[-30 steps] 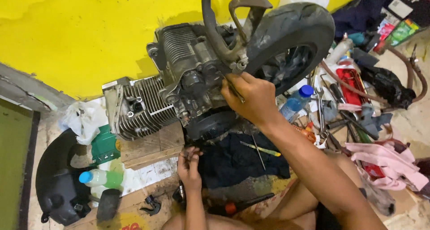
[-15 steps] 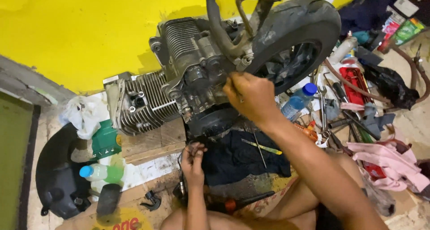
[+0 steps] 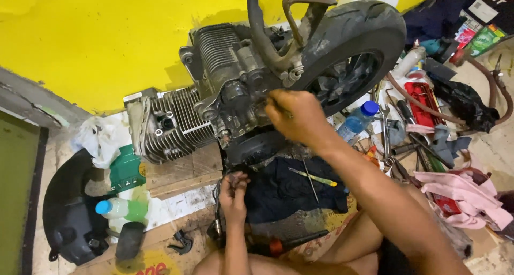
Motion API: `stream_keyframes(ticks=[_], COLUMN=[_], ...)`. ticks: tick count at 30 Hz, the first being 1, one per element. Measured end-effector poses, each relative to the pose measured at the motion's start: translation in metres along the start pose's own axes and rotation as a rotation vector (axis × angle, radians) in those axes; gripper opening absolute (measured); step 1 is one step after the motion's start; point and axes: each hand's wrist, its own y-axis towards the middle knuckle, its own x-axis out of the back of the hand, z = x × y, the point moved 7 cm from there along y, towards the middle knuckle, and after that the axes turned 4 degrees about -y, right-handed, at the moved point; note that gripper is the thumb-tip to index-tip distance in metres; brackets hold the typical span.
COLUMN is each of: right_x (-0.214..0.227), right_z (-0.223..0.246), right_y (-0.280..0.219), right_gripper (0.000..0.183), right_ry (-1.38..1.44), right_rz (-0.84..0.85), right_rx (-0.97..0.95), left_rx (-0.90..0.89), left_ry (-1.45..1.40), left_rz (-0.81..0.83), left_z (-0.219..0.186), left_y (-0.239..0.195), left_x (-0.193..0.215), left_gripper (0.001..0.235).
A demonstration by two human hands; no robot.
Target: The person sits on the floor and uses a screwdriver to adjust components on a motorcycle engine. They then switch to a wrench to tighten bolts on the engine casing.
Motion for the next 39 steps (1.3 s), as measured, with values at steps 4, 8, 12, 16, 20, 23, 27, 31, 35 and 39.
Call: stream_keyframes(ticks=[4,8,12,16,20,23,27,31,35,39], right_x=[0.008,0.001,0.020,-0.007,0.003,-0.007,-0.008,0.009,0.004,-0.006], right_z=[-0.003,0.008,0.015,0.016,0.001,0.008,0.012,0.021,0.034,0.016], right_y=[-0.007,-0.002,0.001,-0.001,0.001,-0.002,0.001,0.007,0.008,-0.005], right_gripper=[0.017,0.012,0.020,0.021,0.017,0.015,0.016,0.024,0.017,0.030], right_ry=[-0.226,-0.123,-0.358,-0.211,-0.149,-0.107,0.183,0.028,-0.139,-0.199], right_rz=[-0.025,0.039,-0.106,0.021,0.005,-0.006,-0.021,0.019,-0.075,0.053], right_rx=[-0.026,0.056,0.114,0.057,-0.068,-0.068,-0.105,-0.034,0.236,0.201], left_rx=[-0.019,0.009,0.019,0.000,-0.023,-0.023,-0.016,-0.007,0.031,0.027], left_ry=[-0.063,-0.070,-0.049,-0.057,-0.015,-0.021,-0.036,0.019,-0.008,-0.013], left_rz=[0.018,0.009,0.003,0.024,0.032,0.024,0.061,0.055,0.021,0.049], left_z=[-0.003,-0.003,-0.008,-0.006,-0.009,-0.008,0.006,0.001,0.016,0.009], left_y=[0.003,0.001,0.002,0.003,0.002,0.002,0.001,0.005,0.005,0.005], left_x=[-0.002,-0.002,-0.002,-0.006,-0.005,-0.007,-0.005,-0.006,0.001,-0.004], left_gripper=[0.023,0.023,0.027,0.027,0.026,0.025,0.022,0.027,0.028,0.026])
